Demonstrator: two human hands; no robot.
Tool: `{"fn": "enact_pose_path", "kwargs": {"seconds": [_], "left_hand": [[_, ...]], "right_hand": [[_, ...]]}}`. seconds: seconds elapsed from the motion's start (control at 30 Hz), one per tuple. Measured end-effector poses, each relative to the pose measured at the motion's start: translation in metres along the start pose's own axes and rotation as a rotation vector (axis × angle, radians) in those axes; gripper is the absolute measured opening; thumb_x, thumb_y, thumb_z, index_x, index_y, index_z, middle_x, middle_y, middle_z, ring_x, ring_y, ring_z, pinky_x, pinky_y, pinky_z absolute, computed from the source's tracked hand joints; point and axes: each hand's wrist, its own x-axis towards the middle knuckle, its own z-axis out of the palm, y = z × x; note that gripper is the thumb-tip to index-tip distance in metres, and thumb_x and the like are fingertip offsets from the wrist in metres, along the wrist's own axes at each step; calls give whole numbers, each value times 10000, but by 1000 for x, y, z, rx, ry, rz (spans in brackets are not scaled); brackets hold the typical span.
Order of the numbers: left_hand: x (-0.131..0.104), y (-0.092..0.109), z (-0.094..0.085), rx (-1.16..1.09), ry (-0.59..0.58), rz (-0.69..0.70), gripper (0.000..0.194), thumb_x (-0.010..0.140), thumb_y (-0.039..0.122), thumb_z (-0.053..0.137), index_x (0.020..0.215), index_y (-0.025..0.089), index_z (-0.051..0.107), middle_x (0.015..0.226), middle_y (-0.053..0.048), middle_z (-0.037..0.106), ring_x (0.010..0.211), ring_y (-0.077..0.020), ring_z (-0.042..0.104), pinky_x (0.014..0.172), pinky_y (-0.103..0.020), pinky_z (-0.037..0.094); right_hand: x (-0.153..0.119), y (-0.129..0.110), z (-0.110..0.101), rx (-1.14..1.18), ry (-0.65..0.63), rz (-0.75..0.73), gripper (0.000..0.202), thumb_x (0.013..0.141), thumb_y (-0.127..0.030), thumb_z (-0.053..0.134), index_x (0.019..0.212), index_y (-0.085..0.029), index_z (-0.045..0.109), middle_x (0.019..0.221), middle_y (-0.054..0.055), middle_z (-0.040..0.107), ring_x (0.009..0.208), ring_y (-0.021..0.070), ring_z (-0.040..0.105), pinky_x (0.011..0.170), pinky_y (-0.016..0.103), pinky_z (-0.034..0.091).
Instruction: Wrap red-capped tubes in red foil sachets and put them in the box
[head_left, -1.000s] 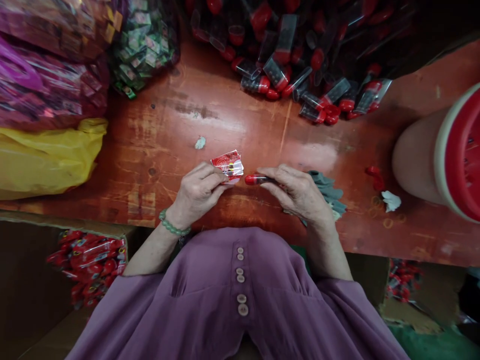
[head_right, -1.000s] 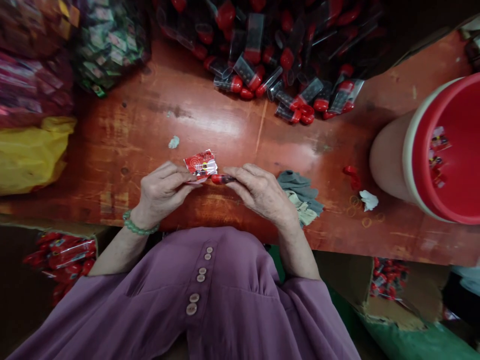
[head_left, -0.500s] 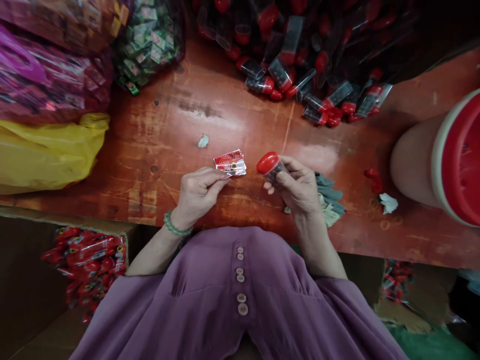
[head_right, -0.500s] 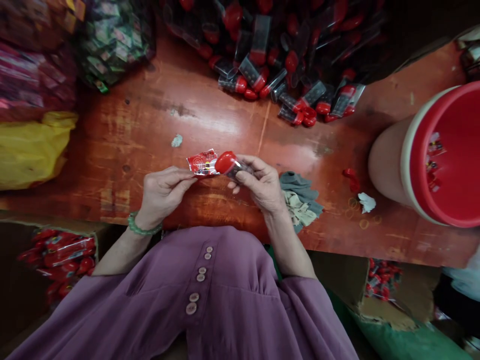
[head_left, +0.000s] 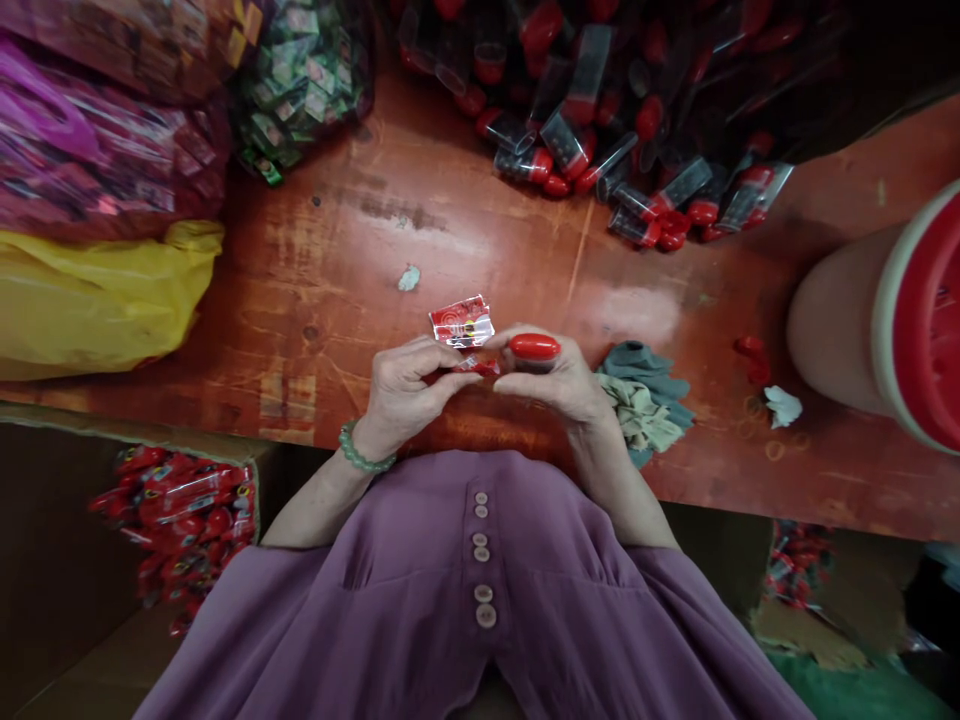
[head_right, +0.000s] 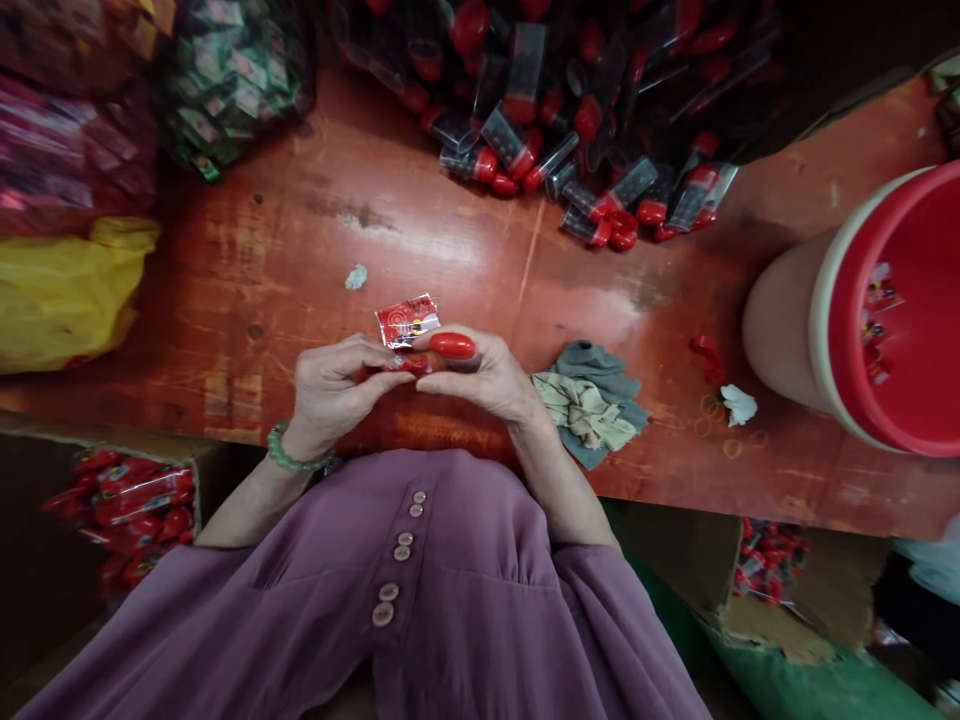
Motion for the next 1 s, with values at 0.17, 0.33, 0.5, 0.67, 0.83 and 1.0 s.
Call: {"fn": "enact_pose_path", "kwargs": {"seconds": [0.17,0.33,0.5,0.67,0.83,1.0], "left_hand": [[-2,-1,-1,60,-64,-59,86,790,249,773,776,174,732,778,-30,758,704,-139,687,690,-260,547],[-1,1,-10,17,-256,-220,348,804,361,759,1101,179,743,1083,-89,768,940,-219,725,886,-338,562],[2,2,-13,12,-310,-198,137,872,253,660,881,184,778,866,-48,776,787,-166,710,749,-274,549],[2,-3,-12,5,-255,-208,94,840,230,698,804,192,776,788,-29,771,671,-136,687,648,-242,519],[1,-8,-12,-9,-205,-223,66,806,256,747,778,209,784,719,-19,756,611,-137,672,600,-243,516],[3,-6,-12,-59,-206,-257,81,813,267,737,802,205,787,741,-22,765,645,-140,689,628,-239,540]], "right_hand": [[5,-3,8,-218,9,-123,248,810,-411,772,737,-189,690,795,-14,587,751,115,559,741,282,478],[6,-1,7,-321,-17,-213,238,867,-382,721,738,-188,672,771,-22,571,711,100,535,732,271,476],[10,-1,6,-352,-68,-220,274,882,-431,688,771,-182,666,815,-7,604,741,107,553,732,273,484],[10,0,7,-273,-68,-93,212,836,-384,744,839,-184,673,873,-11,640,786,111,588,772,274,500],[5,1,1,-95,32,57,355,760,-334,812,1044,-233,624,922,-34,667,777,101,612,741,247,533],[0,-4,-3,-61,86,134,462,806,-343,773,1205,-280,549,825,-65,638,488,39,503,447,177,445]]}}
